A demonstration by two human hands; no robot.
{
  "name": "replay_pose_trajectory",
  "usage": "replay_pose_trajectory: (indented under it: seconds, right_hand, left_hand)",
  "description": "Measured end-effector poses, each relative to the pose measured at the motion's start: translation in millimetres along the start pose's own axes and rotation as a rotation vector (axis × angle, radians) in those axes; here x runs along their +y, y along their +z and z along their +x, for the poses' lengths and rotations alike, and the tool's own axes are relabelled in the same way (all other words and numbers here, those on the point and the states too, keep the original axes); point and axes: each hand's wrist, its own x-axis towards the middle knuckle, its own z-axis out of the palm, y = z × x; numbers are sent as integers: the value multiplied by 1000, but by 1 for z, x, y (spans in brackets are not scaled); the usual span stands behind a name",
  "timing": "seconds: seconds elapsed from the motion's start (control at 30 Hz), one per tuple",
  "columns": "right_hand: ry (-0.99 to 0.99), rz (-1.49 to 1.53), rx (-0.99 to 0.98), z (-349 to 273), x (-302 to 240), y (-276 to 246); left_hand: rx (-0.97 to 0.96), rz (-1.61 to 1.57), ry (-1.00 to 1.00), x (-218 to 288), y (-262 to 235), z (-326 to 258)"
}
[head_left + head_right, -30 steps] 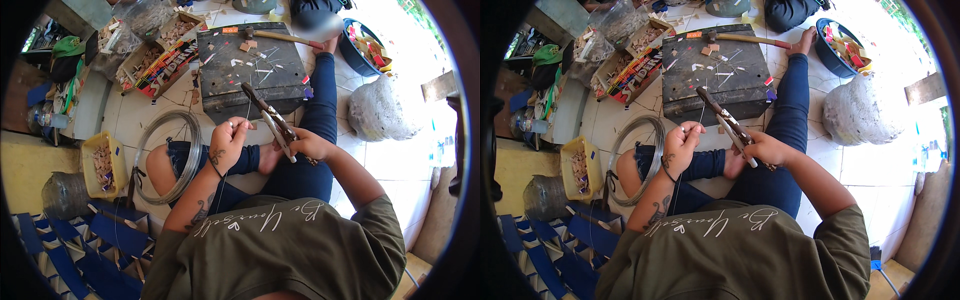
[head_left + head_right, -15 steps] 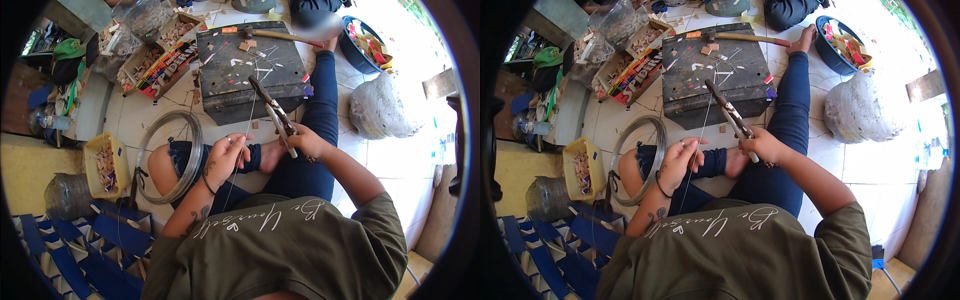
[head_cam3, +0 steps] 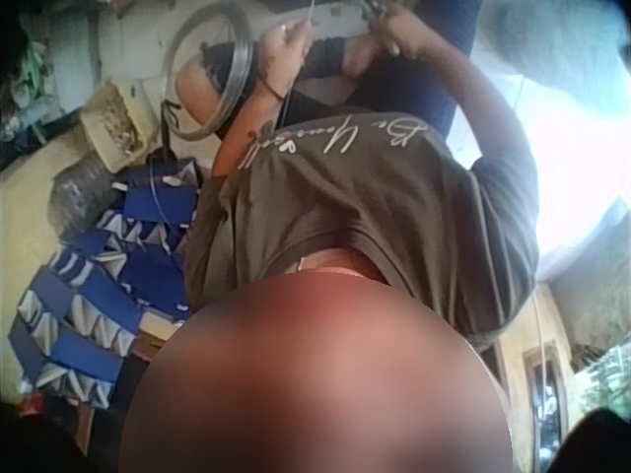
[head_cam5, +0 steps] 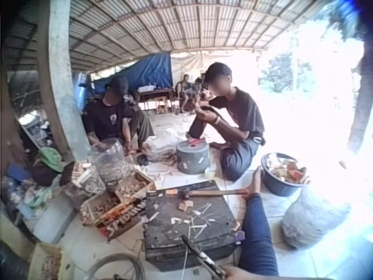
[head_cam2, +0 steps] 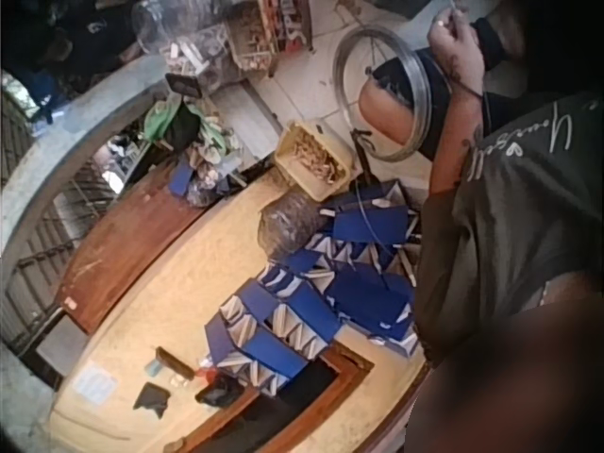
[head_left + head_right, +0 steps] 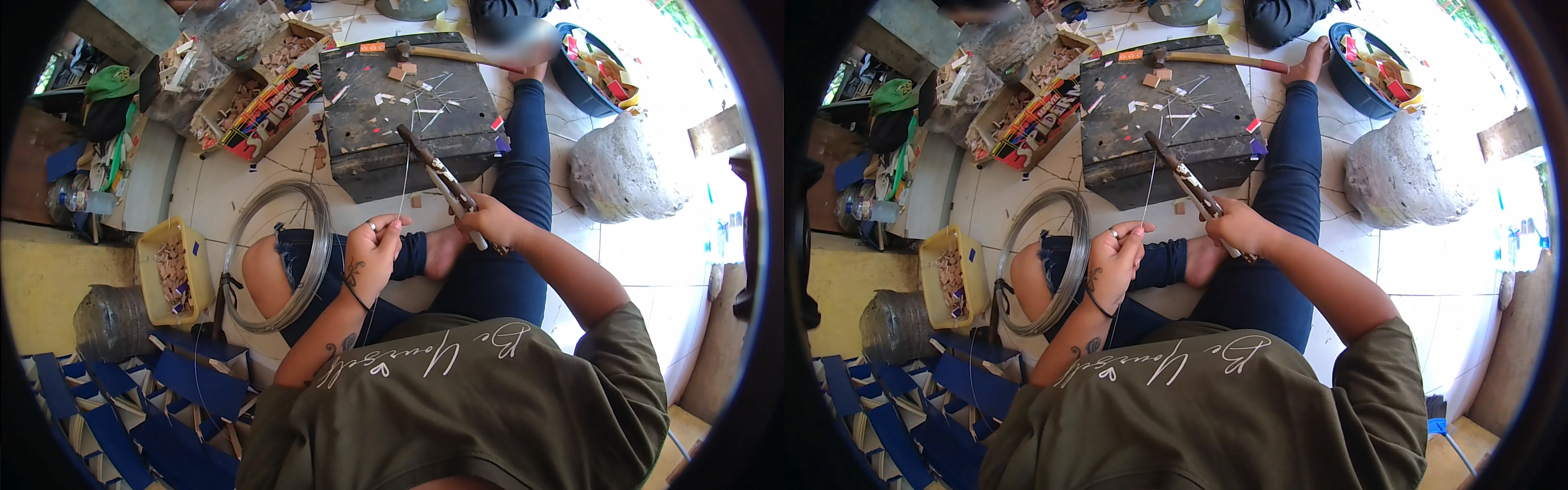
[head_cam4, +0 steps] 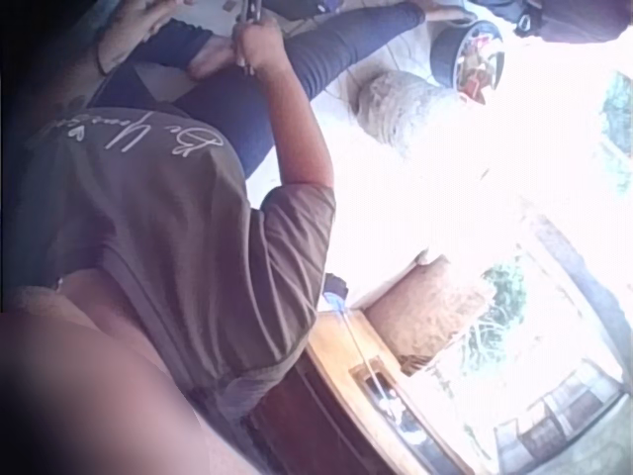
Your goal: The person sits on the floor and repeatedly cuts short lengths of metal wire using pliers. They hold the wire with one hand and use the pliers in the other hand to snip the wire, then place the cut pieces onto a nearby wooden board.
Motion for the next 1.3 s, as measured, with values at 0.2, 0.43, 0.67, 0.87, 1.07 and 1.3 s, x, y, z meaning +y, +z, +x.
replay_pose_trajectory:
  seconds: [0.2,0.43,0.67,0.87,1.07,1.3]
  right_hand:
    - [-62,-56,47,3,2,1]
    - [-198,-454,243,-3,-2,-3]
    - [-206,11,-74,-15,-13,-15]
    - [-153,194,-194,-32,-12,-6]
    - [-194,73,-242,-26,-16,-5]
    - [-123,70,-208,-22,-9,0]
  left_hand:
    - [3,-9,-1,-2,2,1]
    - [9,1,23,-1,0,3]
    - [29,-29,72,9,0,14]
    - [22,-39,66,17,0,23]
    - [-8,23,149,12,5,24]
    - [41,128,228,5,3,23]
